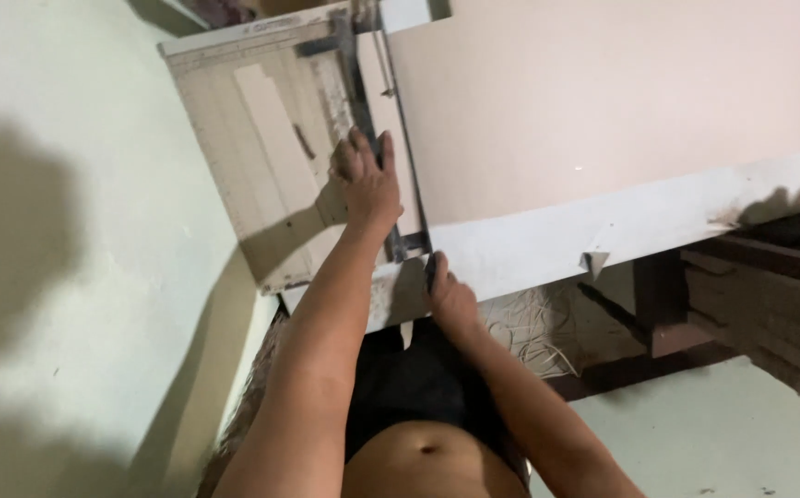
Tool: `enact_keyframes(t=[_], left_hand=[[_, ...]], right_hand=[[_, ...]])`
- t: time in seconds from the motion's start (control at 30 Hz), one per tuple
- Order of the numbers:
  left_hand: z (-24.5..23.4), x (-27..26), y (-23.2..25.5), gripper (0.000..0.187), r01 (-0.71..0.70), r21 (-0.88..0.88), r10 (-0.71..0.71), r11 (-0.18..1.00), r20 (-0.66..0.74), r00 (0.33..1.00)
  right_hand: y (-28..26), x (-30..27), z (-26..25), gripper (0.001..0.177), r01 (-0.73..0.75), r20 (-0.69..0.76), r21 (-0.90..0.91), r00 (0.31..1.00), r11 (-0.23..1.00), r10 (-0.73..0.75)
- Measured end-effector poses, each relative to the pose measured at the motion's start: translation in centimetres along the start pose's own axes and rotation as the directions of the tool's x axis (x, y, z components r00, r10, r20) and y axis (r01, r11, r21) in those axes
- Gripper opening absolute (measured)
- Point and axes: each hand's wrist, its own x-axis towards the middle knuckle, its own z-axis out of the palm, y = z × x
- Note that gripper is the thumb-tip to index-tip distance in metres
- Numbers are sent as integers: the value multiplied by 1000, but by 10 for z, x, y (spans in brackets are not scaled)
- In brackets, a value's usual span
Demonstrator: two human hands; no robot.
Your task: The person uses a manual paper cutter to slice a large sheet of cardboard. They align the cardboard against the guide, pull down the cutting lever to make a cut, and then remove the cut piece. This process is repeated multiple times throughout the video.
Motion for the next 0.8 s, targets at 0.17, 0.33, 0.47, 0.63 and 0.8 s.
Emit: enact_keyframes(t=[0.17, 0.33, 0.47, 0.63, 0.8], left_hand=[[2, -3, -1, 121, 6, 3, -5, 1000, -78, 997], [-11, -34, 7, 79, -271, 231, 292, 934, -63, 954], [-29, -63, 2, 28, -532, 488, 585, 692, 52, 809], [22, -40, -55, 15, -546, 542, 551, 639, 173, 816], [-17, -41, -92, 45, 14, -187, 19, 982, 171, 985]], right_hand=[[-14, -47, -65, 76, -17, 55, 310, 998, 951, 0], [-17, -92, -168, 79, -65, 106, 625, 994, 778, -1], [51, 0, -103, 56, -120, 44, 911, 979, 396, 197], [122, 93, -62, 58, -132, 171, 980, 939, -147, 297], [145, 81, -34, 39, 19, 85, 935, 958, -354, 275]])
